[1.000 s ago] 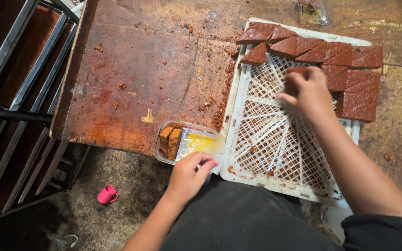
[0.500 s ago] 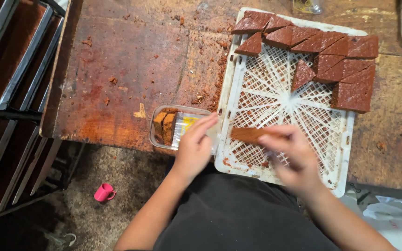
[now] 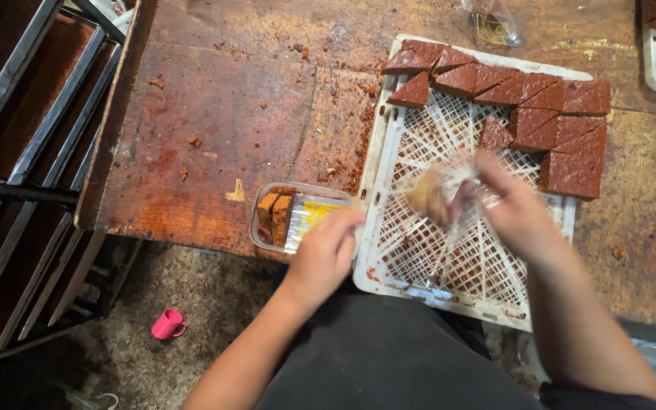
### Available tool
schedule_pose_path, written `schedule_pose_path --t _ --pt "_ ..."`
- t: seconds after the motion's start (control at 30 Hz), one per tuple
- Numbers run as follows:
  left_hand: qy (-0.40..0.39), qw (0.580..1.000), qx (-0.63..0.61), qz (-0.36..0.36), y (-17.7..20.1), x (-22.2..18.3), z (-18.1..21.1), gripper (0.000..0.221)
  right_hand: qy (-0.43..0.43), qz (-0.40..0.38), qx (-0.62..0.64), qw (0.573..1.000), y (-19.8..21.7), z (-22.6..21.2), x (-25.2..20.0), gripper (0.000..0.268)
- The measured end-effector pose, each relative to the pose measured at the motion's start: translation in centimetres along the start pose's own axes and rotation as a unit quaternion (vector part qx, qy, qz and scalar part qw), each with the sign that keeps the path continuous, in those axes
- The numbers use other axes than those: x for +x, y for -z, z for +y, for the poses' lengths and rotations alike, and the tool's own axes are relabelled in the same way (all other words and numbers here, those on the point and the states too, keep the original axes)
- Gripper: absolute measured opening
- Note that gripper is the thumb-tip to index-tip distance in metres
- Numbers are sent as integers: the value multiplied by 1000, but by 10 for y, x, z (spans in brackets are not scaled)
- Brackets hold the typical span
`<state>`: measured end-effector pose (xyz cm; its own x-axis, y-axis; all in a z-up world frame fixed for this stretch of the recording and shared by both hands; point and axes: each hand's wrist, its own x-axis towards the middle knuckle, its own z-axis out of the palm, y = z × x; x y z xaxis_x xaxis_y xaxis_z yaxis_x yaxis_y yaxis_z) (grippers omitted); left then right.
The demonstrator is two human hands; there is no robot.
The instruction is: Packaging individual brownie pieces into plastic bags from a tray on a workbench.
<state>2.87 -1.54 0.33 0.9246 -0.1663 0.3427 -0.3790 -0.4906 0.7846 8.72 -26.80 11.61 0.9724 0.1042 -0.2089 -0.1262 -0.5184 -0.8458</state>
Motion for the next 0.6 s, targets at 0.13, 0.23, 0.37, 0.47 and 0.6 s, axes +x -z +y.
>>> schedule_pose_path --t 0.13,0.23,0.37,0.47,0.6 --pt "153 973 39 -166 -2 -19 -17 38 329 88 205 918 35 40 54 84" --pt "98 979 55 -172 7 -18 1 9 266 205 7 942 38 37 91 40" --pt "129 986 14 -109 21 -17 5 17 -87 94 -343 931 26 106 132 52" --pt "230 968 -66 -81 26 -16 -1 13 -149 56 -386 908 24 107 115 52" --pt "287 936 -196 50 10 -27 -23 34 -93 90 -121 984 25 88 80 33"
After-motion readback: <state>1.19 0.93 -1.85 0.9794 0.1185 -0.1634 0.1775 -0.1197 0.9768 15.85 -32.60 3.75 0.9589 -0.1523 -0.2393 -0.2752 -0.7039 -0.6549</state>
